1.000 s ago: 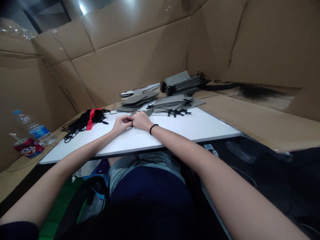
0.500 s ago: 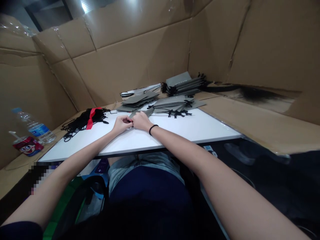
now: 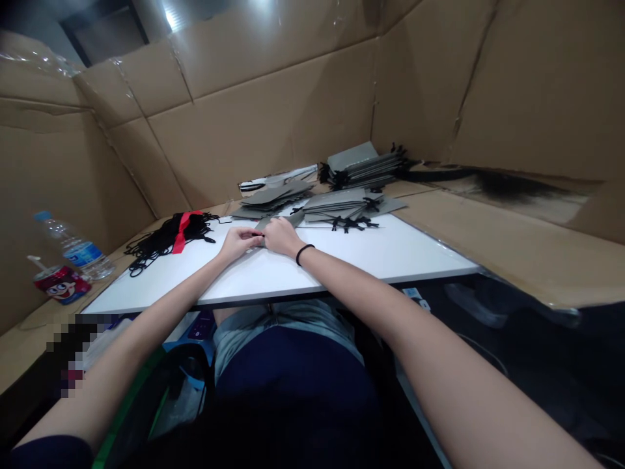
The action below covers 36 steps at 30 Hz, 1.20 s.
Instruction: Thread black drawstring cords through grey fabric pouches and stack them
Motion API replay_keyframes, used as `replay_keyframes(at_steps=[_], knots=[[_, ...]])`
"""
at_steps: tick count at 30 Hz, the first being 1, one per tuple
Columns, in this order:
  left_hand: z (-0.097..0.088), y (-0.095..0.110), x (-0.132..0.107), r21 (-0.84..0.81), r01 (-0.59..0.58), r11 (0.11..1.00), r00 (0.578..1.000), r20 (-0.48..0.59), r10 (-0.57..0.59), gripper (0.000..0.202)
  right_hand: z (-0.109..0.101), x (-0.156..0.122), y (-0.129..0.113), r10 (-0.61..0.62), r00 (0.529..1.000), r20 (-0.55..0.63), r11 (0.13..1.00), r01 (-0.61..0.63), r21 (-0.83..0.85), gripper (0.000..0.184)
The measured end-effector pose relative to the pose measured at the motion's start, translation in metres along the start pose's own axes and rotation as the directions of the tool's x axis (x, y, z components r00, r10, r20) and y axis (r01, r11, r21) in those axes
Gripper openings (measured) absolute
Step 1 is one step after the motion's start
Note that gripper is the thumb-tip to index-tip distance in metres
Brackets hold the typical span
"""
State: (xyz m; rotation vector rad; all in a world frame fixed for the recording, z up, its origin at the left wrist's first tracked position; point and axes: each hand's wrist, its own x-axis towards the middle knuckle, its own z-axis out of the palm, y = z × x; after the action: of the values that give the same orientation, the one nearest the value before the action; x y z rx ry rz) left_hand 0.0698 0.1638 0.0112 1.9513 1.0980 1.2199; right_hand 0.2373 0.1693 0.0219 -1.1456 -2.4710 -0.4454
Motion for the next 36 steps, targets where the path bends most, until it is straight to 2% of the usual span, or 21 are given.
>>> replay_keyframes(at_steps=[3, 8, 13, 20, 25, 30, 36], knots=[[-0.008, -0.003, 0.003, 0.004, 0.038, 0.999, 0.999, 0.036, -0.038, 0.039, -0.003, -0.001, 0.0, 0.001, 1.0, -0.01, 1.0, -0.001, 0.001, 0.026], [-0.017, -0.001, 0.001, 0.175, -0.078, 0.982, 0.996, 0.06, 0.069, 0.031, -0.004, -0.001, 0.0, 0.004, 1.0, -0.003, 1.0, -0.004, 0.027, 0.027], [-0.017, 0.009, -0.004, 0.271, -0.131, 0.954, 0.984, 0.15, 0.093, 0.023, -0.002, -0.001, 0.001, 0.001, 1.0, -0.013, 1.0, -0.001, 0.028, 0.027], [-0.016, 0.011, -0.005, 0.378, -0.213, 0.901, 0.97, 0.195, 0.147, 0.03, -0.002, -0.001, 0.001, -0.009, 1.0, -0.014, 1.0, 0.009, 0.003, 0.025], [-0.015, 0.009, -0.005, 0.356, -0.224, 0.907, 0.967, 0.194, 0.163, 0.026, -0.001, -0.001, 0.001, -0.02, 1.0, -0.003, 1.0, 0.02, 0.003, 0.025], [-0.017, 0.008, -0.005, 0.345, -0.255, 0.903, 0.954, 0.24, 0.177, 0.03, 0.0, -0.001, 0.001, -0.024, 0.999, -0.041, 0.998, 0.026, 0.052, 0.025], [-0.018, 0.006, -0.004, 0.237, -0.186, 0.953, 0.963, 0.235, 0.13, 0.032, -0.003, -0.003, -0.001, -0.065, 0.989, -0.133, 0.982, 0.087, 0.166, 0.025]])
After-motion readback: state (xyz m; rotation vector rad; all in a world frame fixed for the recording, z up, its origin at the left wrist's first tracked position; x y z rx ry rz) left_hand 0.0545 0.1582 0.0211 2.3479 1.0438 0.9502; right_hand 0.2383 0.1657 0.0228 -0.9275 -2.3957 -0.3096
